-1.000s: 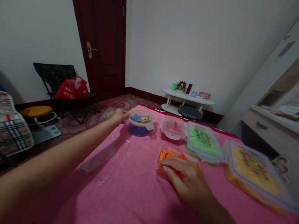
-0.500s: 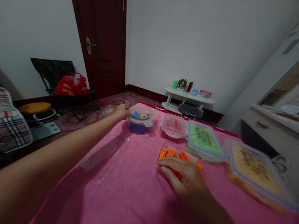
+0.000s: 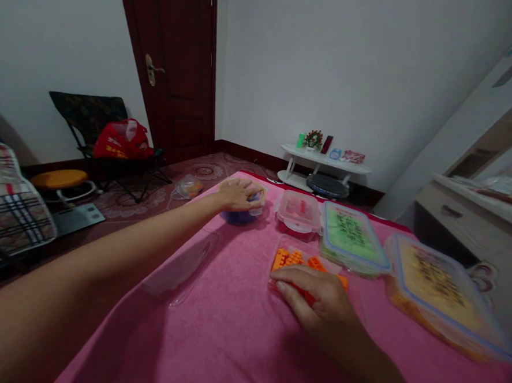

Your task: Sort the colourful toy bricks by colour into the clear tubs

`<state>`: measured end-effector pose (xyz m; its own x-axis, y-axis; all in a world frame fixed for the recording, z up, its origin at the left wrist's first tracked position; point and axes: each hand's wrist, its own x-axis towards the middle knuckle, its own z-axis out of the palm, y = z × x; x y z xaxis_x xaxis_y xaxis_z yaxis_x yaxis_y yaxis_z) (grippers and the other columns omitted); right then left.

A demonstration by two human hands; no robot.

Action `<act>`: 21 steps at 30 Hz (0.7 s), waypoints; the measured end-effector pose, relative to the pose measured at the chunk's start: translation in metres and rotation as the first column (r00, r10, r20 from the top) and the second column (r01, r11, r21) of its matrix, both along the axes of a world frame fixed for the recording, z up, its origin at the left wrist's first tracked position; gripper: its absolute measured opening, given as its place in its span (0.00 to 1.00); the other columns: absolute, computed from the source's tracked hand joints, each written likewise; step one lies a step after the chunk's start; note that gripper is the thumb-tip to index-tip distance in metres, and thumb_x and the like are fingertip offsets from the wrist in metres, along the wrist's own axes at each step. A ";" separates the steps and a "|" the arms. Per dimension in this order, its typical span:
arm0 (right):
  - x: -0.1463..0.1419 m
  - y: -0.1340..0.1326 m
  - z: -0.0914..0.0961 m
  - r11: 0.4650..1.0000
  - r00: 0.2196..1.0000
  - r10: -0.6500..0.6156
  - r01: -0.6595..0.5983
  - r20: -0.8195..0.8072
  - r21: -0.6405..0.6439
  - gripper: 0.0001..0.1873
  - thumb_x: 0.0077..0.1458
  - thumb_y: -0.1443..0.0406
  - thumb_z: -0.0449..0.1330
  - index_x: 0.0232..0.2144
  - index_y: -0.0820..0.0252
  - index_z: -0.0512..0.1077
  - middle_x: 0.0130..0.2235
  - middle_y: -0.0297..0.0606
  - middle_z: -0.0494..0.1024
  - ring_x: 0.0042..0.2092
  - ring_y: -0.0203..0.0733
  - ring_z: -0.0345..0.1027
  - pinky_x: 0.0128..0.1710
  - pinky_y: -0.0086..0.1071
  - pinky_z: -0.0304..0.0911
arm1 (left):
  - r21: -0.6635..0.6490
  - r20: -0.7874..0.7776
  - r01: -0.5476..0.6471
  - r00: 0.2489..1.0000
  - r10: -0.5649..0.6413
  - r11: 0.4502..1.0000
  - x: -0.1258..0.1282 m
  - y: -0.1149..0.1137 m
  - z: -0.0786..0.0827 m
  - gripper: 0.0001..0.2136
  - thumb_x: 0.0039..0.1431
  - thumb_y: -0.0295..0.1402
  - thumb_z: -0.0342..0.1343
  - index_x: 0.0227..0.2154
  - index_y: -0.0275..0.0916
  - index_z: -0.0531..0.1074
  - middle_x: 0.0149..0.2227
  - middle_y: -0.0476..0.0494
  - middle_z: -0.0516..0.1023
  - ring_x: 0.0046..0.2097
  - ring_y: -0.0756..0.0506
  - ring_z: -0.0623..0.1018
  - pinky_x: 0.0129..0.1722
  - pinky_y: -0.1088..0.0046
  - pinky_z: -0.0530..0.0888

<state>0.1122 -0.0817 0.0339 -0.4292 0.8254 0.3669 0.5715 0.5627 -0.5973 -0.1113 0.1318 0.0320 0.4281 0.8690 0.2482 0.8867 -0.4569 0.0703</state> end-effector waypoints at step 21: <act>0.001 -0.004 0.010 0.991 0.999 0.011 -0.018 0.053 0.130 0.12 0.55 0.69 0.54 0.36 0.56 0.77 0.38 0.36 0.81 0.40 0.39 0.74 0.42 0.31 0.68 | -0.124 0.028 0.073 0.997 -0.071 0.990 -0.102 -0.104 -0.032 0.18 0.59 0.40 0.48 0.50 0.45 0.71 0.49 0.40 0.74 0.49 0.41 0.73 0.47 0.69 0.67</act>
